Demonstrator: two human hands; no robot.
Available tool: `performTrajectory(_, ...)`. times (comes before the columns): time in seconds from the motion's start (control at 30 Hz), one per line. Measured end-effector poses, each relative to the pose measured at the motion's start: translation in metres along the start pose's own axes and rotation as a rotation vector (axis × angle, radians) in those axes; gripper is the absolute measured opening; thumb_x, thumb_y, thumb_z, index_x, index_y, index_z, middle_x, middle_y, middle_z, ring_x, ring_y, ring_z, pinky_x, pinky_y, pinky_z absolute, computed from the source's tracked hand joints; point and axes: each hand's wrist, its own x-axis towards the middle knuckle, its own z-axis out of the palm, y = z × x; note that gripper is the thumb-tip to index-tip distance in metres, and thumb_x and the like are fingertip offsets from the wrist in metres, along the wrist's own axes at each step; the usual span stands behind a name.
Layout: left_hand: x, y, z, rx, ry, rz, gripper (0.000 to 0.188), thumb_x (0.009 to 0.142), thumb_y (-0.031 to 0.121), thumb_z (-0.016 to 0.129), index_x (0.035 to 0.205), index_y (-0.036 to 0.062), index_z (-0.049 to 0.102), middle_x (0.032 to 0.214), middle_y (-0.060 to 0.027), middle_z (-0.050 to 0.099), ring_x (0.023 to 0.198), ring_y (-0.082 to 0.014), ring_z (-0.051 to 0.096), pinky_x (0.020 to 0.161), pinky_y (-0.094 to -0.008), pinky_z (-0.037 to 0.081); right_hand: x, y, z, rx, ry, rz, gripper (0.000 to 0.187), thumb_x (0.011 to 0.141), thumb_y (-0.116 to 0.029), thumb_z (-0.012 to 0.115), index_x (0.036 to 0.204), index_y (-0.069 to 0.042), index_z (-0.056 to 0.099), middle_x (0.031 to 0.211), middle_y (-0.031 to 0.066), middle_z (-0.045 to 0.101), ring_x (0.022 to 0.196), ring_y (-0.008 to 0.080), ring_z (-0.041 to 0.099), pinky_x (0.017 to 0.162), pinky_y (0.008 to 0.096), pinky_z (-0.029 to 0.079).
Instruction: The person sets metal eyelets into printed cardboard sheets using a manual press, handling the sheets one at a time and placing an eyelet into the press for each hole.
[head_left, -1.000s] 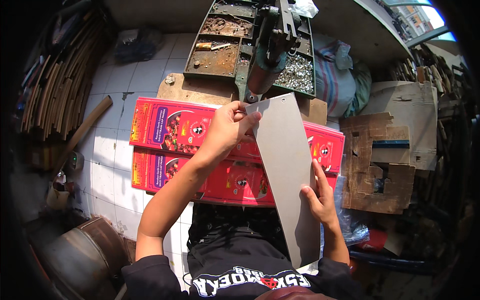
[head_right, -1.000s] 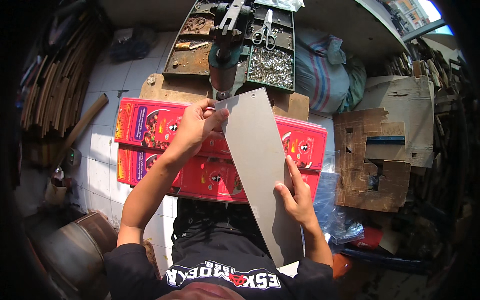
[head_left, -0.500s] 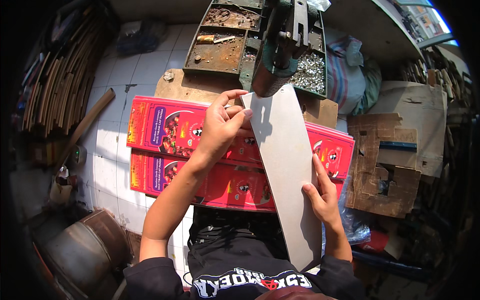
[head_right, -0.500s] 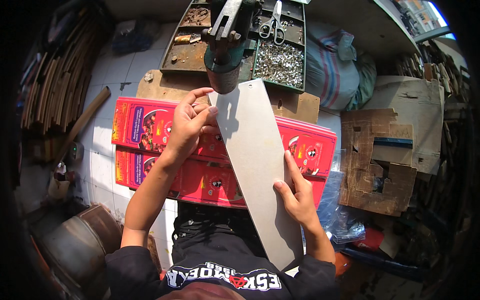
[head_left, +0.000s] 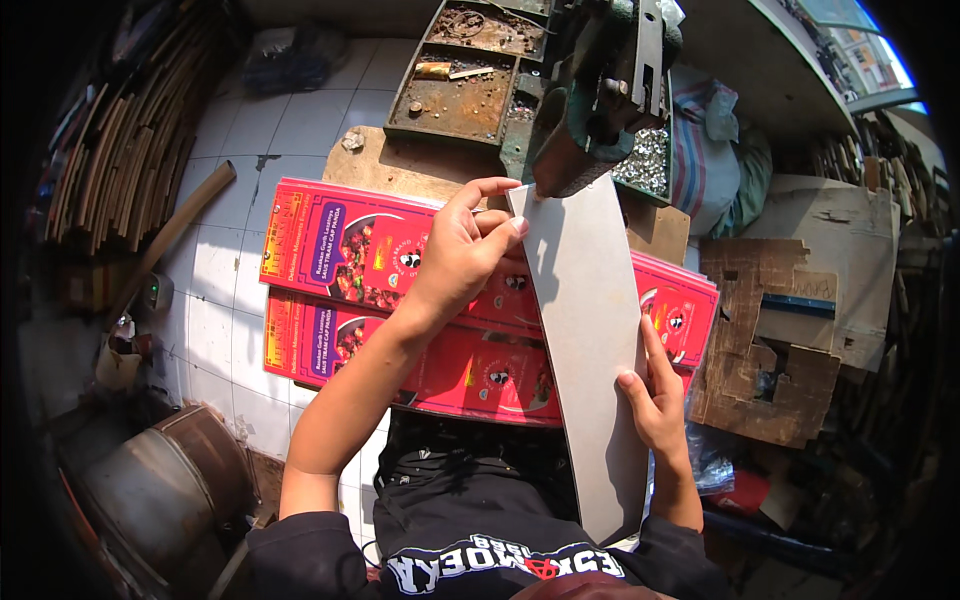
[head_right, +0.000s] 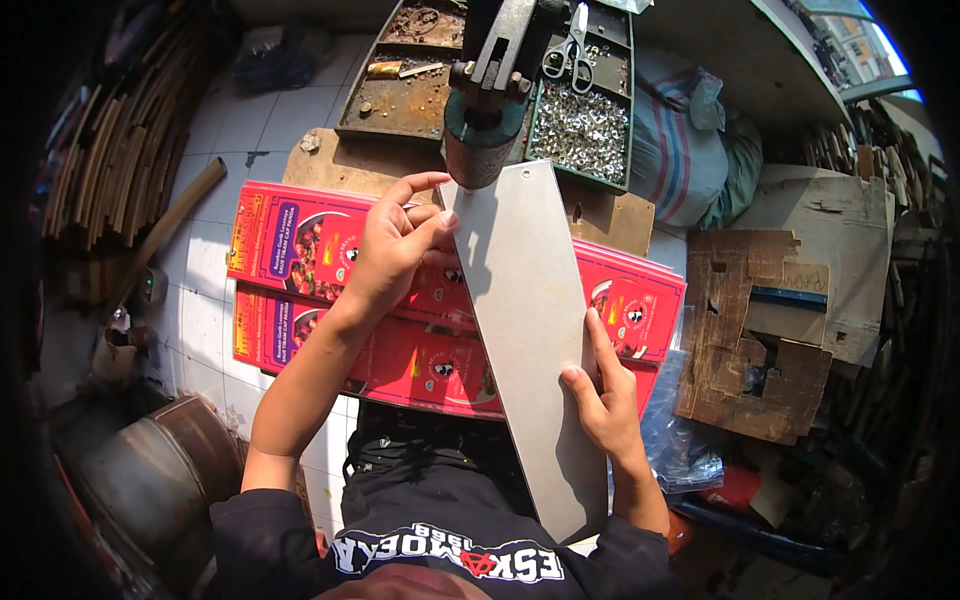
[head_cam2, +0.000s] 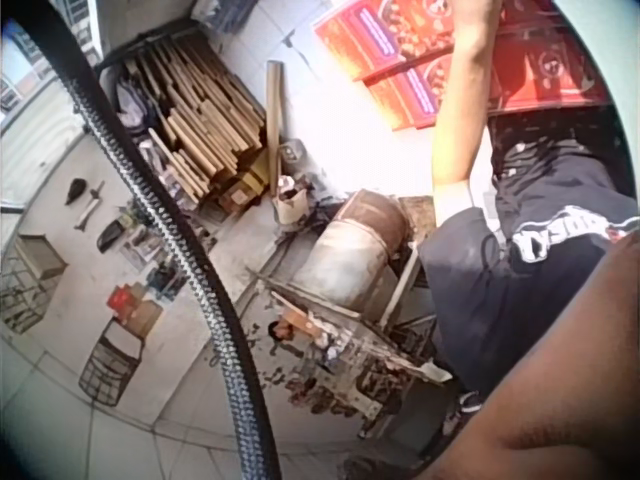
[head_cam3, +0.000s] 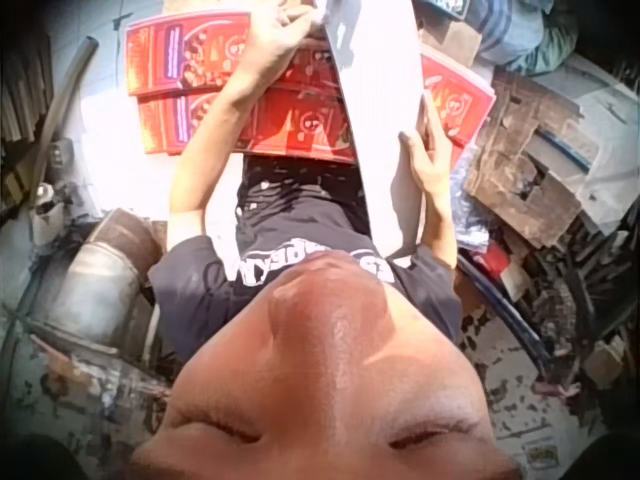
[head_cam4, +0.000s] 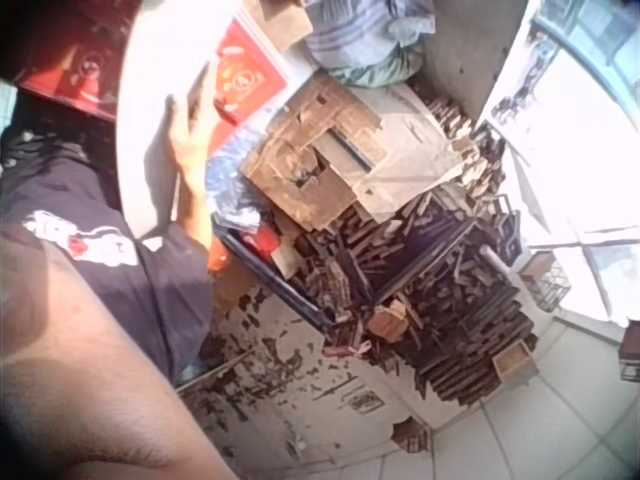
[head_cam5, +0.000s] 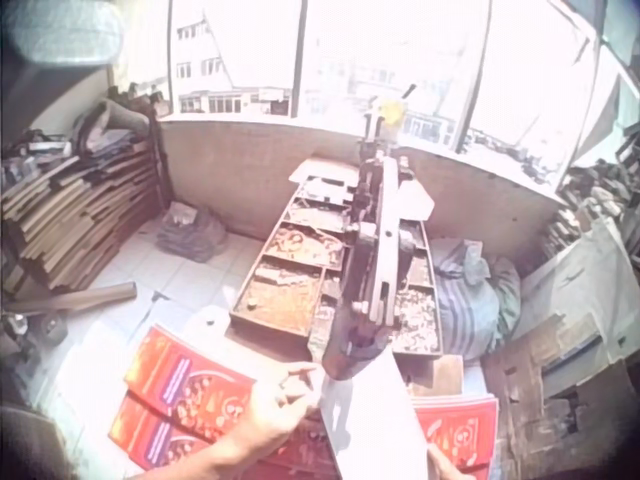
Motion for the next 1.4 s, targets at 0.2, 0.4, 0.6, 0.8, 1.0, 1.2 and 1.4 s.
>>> performTrajectory(0.2, -0.002, 0.003, 0.002, 0.0, 0.016, -0.021, 0.044, 0.095, 0.004, 0.06, 0.135, -0.0005, 0.042, 0.089, -0.0094, 0.068, 0.077, -0.0142, 0.069, 0.065, -0.0299, 0.061, -0.001, 0.001, 0.0, 0.002, -0.002, 0.01, 0.067, 0.09, 0.0, 0.06, 0.151, 0.004, 0.032, 0.128, 0.0207, 0.063, 0.107, 0.0153, 0.061, 0.095, 0.0266, 0.045)
performTrajectory(0.4, -0.005, 0.002, 0.005, 0.029, 0.034, 0.023, 0.042, 0.094, 0.003, 0.06, 0.132, 0.001, 0.044, 0.087, -0.0077, 0.067, 0.078, -0.0127, 0.067, 0.063, -0.031, 0.062, -0.002, -0.001, -0.002, 0.014, -0.016, 0.065, 0.068, 0.09, 0.001, 0.06, 0.152, 0.003, 0.033, 0.127, 0.0206, 0.064, 0.104, 0.0132, 0.06, 0.092, 0.0262, 0.045)
performTrajectory(0.6, -0.005, 0.006, 0.009, 0.074, 0.062, 0.011, 0.041, 0.093, 0.003, 0.06, 0.131, 0.0025, 0.046, 0.087, -0.0074, 0.067, 0.073, -0.0137, 0.068, 0.058, -0.0315, 0.063, 0.001, 0.003, -0.004, -0.027, -0.032, -0.004, 0.067, 0.091, -0.002, 0.061, 0.152, 0.002, 0.033, 0.124, 0.0194, 0.065, 0.101, 0.0128, 0.061, 0.091, 0.0258, 0.046)
performTrajectory(0.8, -0.003, 0.004, 0.005, 0.023, 0.038, 0.003, 0.041, 0.093, 0.004, 0.06, 0.132, 0.0037, 0.046, 0.09, -0.0084, 0.068, 0.067, -0.0148, 0.069, 0.056, -0.0306, 0.062, 0.001, -0.003, -0.01, 0.003, -0.081, 0.082, 0.066, 0.093, -0.004, 0.061, 0.152, 0.001, 0.033, 0.123, 0.0191, 0.066, 0.103, 0.0131, 0.06, 0.092, 0.0264, 0.045)
performTrajectory(1.0, -0.002, 0.002, 0.003, 0.007, 0.016, 0.008, 0.04, 0.094, 0.004, 0.06, 0.131, 0.0041, 0.045, 0.088, -0.0094, 0.068, 0.068, -0.0168, 0.07, 0.057, -0.0311, 0.062, 0.0, 0.006, -0.008, -0.008, -0.056, 0.022, 0.065, 0.093, -0.005, 0.062, 0.151, 0.002, 0.034, 0.122, 0.0193, 0.067, 0.102, 0.0131, 0.061, 0.093, 0.0264, 0.045)
performTrajectory(1.2, -0.002, 0.001, 0.001, -0.019, 0.004, 0.007, 0.039, 0.094, 0.001, 0.059, 0.13, 0.0029, 0.044, 0.088, -0.012, 0.067, 0.07, -0.0204, 0.072, 0.057, -0.0324, 0.063, 0.0, 0.004, -0.006, -0.014, -0.042, -0.007, 0.066, 0.092, -0.005, 0.063, 0.151, 0.002, 0.035, 0.111, 0.0177, 0.068, 0.094, 0.0113, 0.061, 0.087, 0.0249, 0.046)
performTrajectory(1.4, -0.002, 0.002, 0.004, -0.007, 0.021, 0.015, 0.04, 0.093, 0.003, 0.059, 0.131, 0.006, 0.046, 0.088, -0.0095, 0.068, 0.065, -0.015, 0.068, 0.057, -0.0299, 0.061, 0.0, 0.01, -0.009, -0.04, -0.051, 0.041, 0.067, 0.091, -0.005, 0.064, 0.151, 0.001, 0.035, 0.077, 0.0054, 0.056, 0.066, 0.0057, 0.046, 0.066, 0.0203, 0.042)
